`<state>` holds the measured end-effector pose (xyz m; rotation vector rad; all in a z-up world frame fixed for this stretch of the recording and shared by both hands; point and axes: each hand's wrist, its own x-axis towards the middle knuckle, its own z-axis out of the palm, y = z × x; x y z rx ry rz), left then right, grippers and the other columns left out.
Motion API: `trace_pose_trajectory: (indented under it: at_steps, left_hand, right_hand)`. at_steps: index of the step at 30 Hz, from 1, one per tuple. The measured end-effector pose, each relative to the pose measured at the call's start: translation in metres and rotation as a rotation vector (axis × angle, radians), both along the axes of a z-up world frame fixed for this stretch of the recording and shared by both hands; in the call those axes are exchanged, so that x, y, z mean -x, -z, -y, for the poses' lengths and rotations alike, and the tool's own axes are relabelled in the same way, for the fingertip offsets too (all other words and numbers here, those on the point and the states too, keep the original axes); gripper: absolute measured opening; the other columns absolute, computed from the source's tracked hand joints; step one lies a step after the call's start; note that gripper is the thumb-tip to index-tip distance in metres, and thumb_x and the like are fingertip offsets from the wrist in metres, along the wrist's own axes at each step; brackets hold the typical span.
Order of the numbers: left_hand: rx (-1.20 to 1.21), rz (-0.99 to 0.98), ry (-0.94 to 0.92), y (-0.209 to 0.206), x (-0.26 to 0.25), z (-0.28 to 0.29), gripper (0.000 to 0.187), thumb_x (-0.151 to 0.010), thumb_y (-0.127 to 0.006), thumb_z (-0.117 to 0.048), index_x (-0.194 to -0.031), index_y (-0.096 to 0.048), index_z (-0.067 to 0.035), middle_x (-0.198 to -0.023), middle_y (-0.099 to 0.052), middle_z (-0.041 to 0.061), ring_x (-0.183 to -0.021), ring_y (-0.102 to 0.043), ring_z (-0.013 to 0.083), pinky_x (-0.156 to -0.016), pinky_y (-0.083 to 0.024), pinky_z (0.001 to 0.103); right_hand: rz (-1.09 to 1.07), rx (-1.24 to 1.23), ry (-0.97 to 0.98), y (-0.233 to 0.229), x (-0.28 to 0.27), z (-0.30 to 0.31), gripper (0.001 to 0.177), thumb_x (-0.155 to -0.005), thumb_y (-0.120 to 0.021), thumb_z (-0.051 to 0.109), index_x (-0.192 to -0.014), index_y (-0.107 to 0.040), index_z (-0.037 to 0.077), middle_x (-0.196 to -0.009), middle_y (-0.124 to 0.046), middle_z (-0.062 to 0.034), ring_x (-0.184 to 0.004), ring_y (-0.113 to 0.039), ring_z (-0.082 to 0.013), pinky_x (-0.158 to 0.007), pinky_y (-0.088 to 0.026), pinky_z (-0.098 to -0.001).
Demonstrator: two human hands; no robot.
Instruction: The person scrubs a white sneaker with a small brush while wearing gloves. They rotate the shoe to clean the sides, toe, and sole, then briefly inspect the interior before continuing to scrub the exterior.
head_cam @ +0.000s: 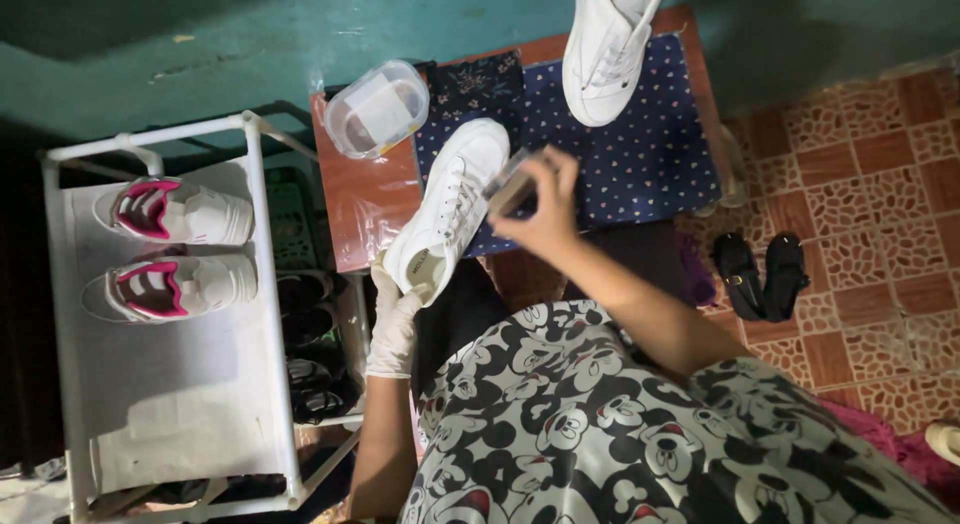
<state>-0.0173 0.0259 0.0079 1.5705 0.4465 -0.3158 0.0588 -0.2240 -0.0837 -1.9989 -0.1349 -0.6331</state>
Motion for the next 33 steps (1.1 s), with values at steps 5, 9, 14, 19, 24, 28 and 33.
trace_pose_trajectory:
  at_steps: [5, 9, 14, 19, 24, 28, 33]
  left_hand:
    - [-0.062, 0.007, 0.017, 0.009, -0.006, -0.001, 0.102, -0.077, -0.074, -0.026, -0.164, -0.019, -0.018, -0.164, -0.031, 0.019, -0.151, -0.031, 0.0327, -0.124, -0.028, 0.045]
    - [-0.038, -0.002, -0.016, -0.005, -0.004, 0.002, 0.099, -0.078, -0.070, -0.020, -0.163, -0.020, -0.012, -0.163, -0.029, 0.023, -0.152, -0.026, 0.0369, -0.125, -0.024, 0.048]
    - [-0.031, -0.003, -0.044, -0.011, -0.006, 0.013, 0.102, -0.077, -0.071, -0.018, -0.164, -0.019, -0.011, -0.167, -0.021, 0.020, -0.154, -0.021, 0.0348, -0.126, -0.022, 0.047]
    - [-0.020, 0.001, -0.052, -0.006, -0.003, 0.008, 0.097, -0.079, -0.072, -0.018, -0.163, -0.023, -0.015, -0.166, -0.025, 0.019, -0.154, -0.022, 0.0330, -0.126, -0.023, 0.045]
    - [-0.105, -0.070, -0.005, -0.033, -0.008, 0.021, 0.102, -0.078, -0.073, -0.026, -0.163, -0.019, -0.018, -0.163, -0.032, 0.020, -0.152, -0.028, 0.0355, -0.126, -0.024, 0.047]
    - [-0.122, -0.076, 0.001, -0.031, -0.009, 0.017, 0.099, -0.079, -0.073, -0.027, -0.163, -0.022, -0.017, -0.163, -0.032, 0.020, -0.152, -0.027, 0.0364, -0.125, -0.024, 0.049]
    - [-0.118, -0.055, 0.012, -0.028, -0.009, 0.018, 0.100, -0.077, -0.073, -0.021, -0.162, -0.020, -0.013, -0.161, -0.033, 0.024, -0.151, -0.029, 0.0389, -0.124, -0.025, 0.052]
  right_hand:
    - [0.115, 0.044, -0.230, -0.010, 0.028, -0.037, 0.074, -0.048, -0.097, 0.027, -0.111, -0.059, 0.017, -0.135, -0.041, -0.0188, -0.124, -0.050, -0.0435, -0.100, -0.044, -0.0492]
    - [0.025, 0.049, 0.007, 0.010, -0.003, 0.001, 0.093, -0.056, -0.102, 0.038, -0.130, -0.050, 0.017, -0.142, -0.033, -0.0152, -0.130, -0.047, -0.0371, -0.109, -0.043, -0.0447]
    - [-0.029, 0.028, -0.164, -0.003, 0.039, -0.042, 0.086, -0.047, -0.099, 0.027, -0.123, -0.060, 0.017, -0.141, -0.037, -0.0199, -0.131, -0.046, -0.0445, -0.105, -0.043, -0.0492]
    - [-0.066, -0.059, -0.089, -0.012, 0.017, -0.015, 0.084, -0.053, -0.100, 0.028, -0.124, -0.057, 0.014, -0.131, -0.042, -0.0173, -0.125, -0.048, -0.0403, -0.104, -0.041, -0.0468]
    - [0.002, 0.030, -0.286, -0.005, 0.045, -0.042, 0.093, -0.041, -0.099, 0.033, -0.124, -0.061, 0.018, -0.138, -0.044, -0.0188, -0.122, -0.055, -0.0432, -0.100, -0.048, -0.0501]
    - [0.064, 0.005, -0.241, -0.020, 0.019, -0.018, 0.086, -0.049, -0.098, 0.037, -0.121, -0.058, 0.012, -0.128, -0.049, -0.0189, -0.121, -0.052, -0.0420, -0.104, -0.042, -0.0507]
    - [-0.119, -0.033, -0.236, -0.034, 0.035, -0.029, 0.092, -0.048, -0.101, 0.031, -0.126, -0.056, 0.014, -0.134, -0.042, -0.0169, -0.129, -0.048, -0.0433, -0.109, -0.043, -0.0518]
